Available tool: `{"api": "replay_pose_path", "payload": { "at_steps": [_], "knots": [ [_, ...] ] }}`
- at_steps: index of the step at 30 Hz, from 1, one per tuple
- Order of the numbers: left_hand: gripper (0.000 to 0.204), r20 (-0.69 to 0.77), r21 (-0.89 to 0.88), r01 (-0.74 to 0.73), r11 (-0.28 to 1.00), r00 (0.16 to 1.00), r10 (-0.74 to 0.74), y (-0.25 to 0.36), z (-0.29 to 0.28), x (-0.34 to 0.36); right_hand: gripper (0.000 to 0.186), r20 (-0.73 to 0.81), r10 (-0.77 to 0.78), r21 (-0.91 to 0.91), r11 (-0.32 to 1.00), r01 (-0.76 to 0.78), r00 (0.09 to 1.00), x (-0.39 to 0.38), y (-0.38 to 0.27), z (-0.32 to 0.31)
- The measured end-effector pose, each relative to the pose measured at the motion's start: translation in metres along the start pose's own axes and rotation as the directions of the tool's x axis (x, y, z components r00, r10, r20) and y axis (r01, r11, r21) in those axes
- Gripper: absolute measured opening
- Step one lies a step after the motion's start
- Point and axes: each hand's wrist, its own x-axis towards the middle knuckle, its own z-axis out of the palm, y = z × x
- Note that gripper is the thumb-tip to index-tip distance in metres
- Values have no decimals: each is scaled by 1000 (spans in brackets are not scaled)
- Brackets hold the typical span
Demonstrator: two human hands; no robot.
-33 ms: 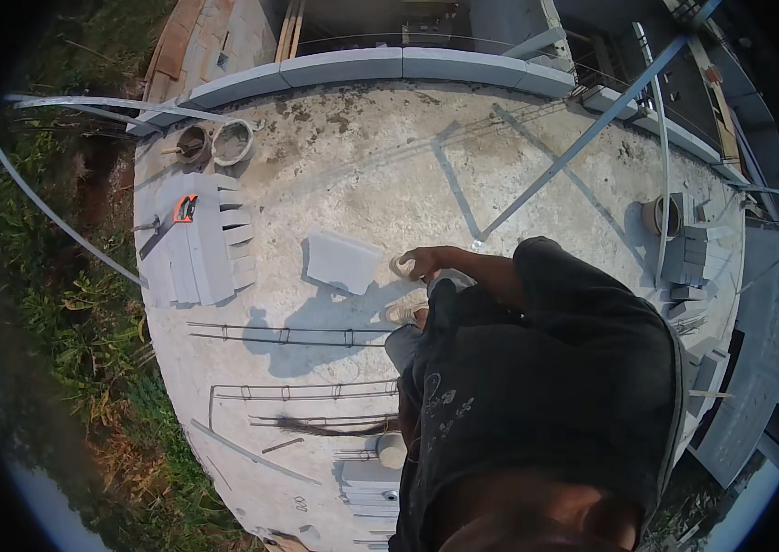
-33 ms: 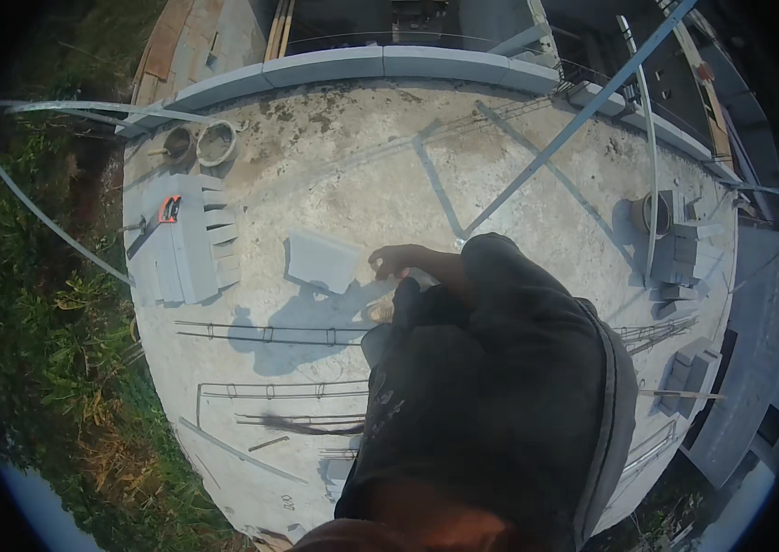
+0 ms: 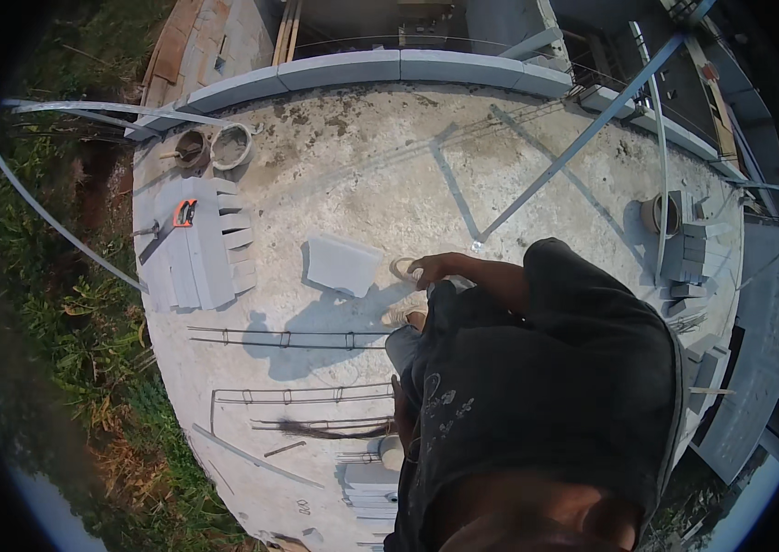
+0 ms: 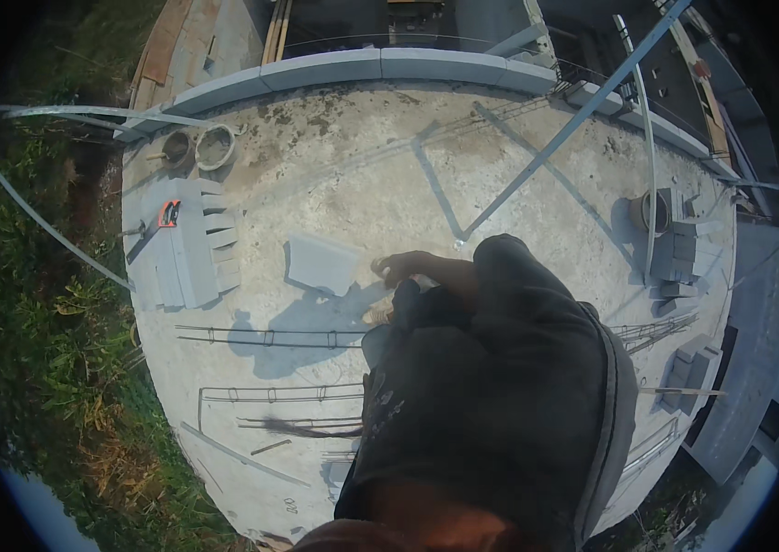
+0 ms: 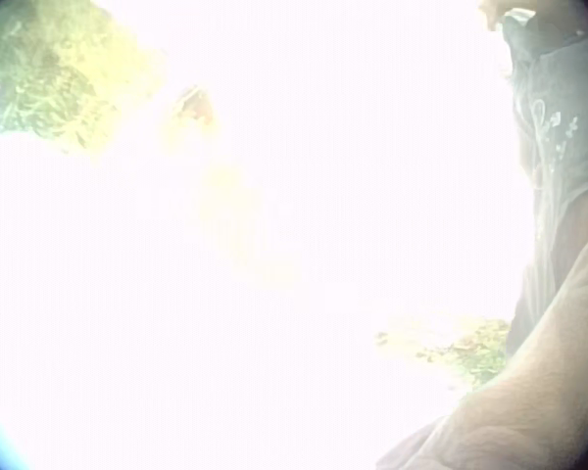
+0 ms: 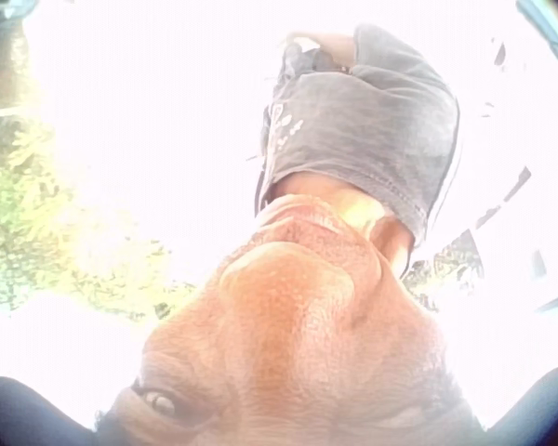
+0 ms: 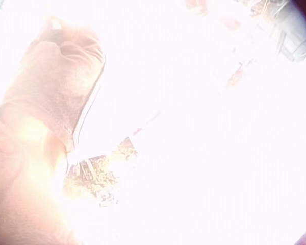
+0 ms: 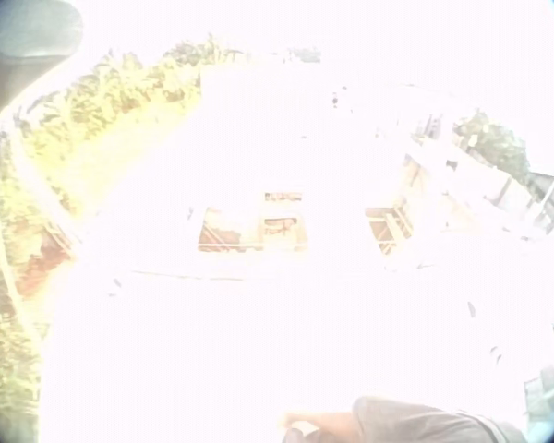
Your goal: The person is cutting lightweight concrete blocks with a saw and then laying them using mortar and a trowel on a wall structure.
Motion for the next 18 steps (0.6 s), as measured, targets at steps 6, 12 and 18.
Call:
{"api": "replay_pose_path", "payload": {
  "at_steps": [6,12,18],
  "knots": [
    [92,36,-271,-9,963,999,19,68,-41,36,64,-11,61,-149,987,-62,998,-14,-5,32],
    [83,-53,-199,-286,937,958,281,88,-97,86,66,-156,-24,-180,984,-4,987,14,-19,80],
    [79,-126,-183,-378,908,925,360,-2,-131,99,69,-323,-152,-458,889,-14,934,116,-58,100]
  ]
}}
